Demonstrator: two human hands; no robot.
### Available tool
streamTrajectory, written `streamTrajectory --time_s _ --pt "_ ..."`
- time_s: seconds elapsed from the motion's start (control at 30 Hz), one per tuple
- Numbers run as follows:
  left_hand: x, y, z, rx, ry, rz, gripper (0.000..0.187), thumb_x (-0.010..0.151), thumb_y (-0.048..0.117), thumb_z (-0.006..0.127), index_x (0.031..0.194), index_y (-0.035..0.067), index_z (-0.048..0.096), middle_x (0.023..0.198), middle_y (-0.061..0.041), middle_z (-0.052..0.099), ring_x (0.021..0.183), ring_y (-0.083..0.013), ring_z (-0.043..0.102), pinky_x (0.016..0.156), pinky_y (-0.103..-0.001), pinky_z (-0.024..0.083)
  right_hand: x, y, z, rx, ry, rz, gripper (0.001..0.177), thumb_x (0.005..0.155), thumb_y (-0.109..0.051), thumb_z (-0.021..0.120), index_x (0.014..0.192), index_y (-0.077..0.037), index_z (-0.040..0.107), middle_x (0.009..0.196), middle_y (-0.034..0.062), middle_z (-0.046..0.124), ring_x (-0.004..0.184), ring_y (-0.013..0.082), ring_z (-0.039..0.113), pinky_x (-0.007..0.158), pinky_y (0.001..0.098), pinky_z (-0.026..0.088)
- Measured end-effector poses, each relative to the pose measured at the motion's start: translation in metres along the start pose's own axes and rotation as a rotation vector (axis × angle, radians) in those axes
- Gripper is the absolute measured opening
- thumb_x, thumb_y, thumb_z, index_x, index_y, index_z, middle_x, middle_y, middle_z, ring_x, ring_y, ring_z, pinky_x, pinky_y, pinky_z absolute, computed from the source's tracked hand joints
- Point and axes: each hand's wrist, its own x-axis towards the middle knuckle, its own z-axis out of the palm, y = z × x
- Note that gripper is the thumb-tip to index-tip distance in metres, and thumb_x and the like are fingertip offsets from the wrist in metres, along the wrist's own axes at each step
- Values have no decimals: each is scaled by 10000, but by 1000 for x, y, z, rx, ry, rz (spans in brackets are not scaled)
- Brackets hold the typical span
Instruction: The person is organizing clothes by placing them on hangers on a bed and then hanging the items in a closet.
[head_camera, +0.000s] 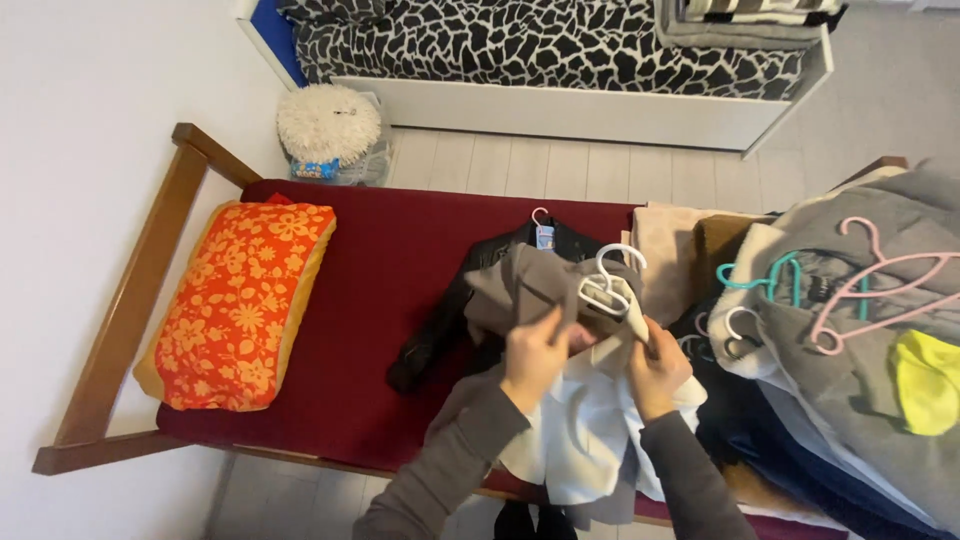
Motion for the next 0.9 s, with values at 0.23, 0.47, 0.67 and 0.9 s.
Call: streamTrajectory --time_s 0.23,0.47,0.67,0.9 --pt "-28 45 -34 233 74 341 500 789 55 694 1287 25 722 685 -90 704 551 -226 692 509 -307 589 34 -40 -57 113 94 -18 374 798 110 714 1111 -68 814 803 118 695 709 344 673 677 339 519" --pt "-17 30 -73 299 95 258 395 772 20 710 1158 98 670 859 -51 581 768 -297 649 734 -368 591 63 -84 -90 193 245 -86 318 792 142 788 1081 15 832 783 171 705 674 342 663 670 357 498" --pt "-16 38 -43 24 -159 198 370 715 -21 661 1083 11 645 970 -195 665 886 -440 676 758 -487 584 75 -103 -64 232 314 -48 303 786 149 788 1060 22 810 853 204 739 772 387 714 718 399 528" --pt "81 102 -110 206 -74 529 219 898 391 659 956 181 683 935 -54 620 823 -311 629 775 -452 469 76 -107 -68 312 272 -19 262 804 149 782 1031 21 803 799 184 712 708 340 683 680 384 503"
